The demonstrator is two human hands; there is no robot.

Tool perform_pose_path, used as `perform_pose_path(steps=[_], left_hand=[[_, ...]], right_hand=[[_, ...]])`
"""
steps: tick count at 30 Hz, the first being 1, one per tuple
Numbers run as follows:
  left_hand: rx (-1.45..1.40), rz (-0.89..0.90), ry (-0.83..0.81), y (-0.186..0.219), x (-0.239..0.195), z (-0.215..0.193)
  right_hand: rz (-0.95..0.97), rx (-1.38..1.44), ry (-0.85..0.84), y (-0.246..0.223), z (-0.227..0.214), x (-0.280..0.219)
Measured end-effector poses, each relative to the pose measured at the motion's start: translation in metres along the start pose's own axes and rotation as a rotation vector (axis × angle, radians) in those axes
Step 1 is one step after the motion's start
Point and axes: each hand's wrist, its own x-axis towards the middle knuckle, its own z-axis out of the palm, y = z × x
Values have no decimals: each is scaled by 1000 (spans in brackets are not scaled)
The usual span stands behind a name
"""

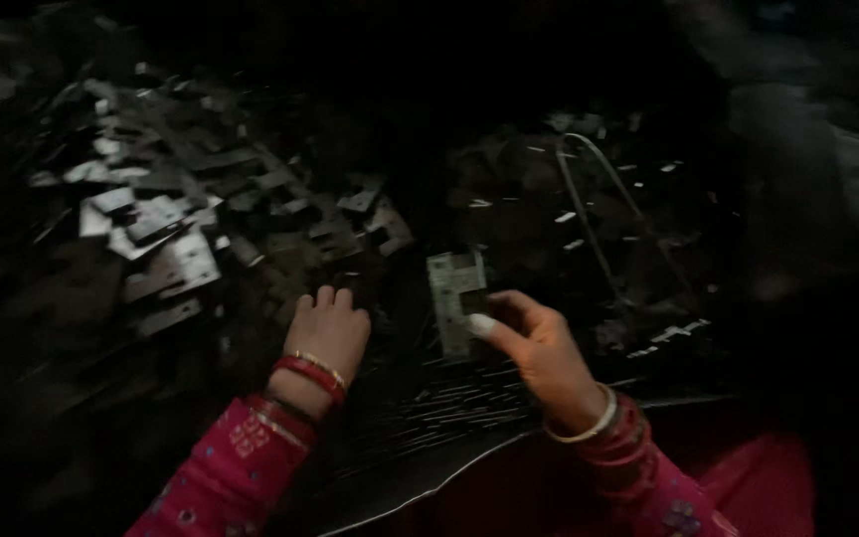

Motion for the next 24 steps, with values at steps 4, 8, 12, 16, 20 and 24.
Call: perform_pose_path(steps=[4,8,12,16,20,24], left_hand=[[-43,72,16,4,7,4],[-245,85,-11,-22,17,-7],[-334,-128,27,-36,11,-25],[-339,-87,517,-49,1,-39],[-766,-91,748,-57,-7,-37],[-1151,-114,734,-61,-7,-34]], right_hand=[[8,11,28,-12,-2,-7],[-82,-59,131,-34,-14,-18],[-348,-367,355,-51,-72,-20],[-538,-827,762,-67,-194,22],[-717,-1037,911,-91,-343,96],[-381,-1215,809,-94,-420,120]])
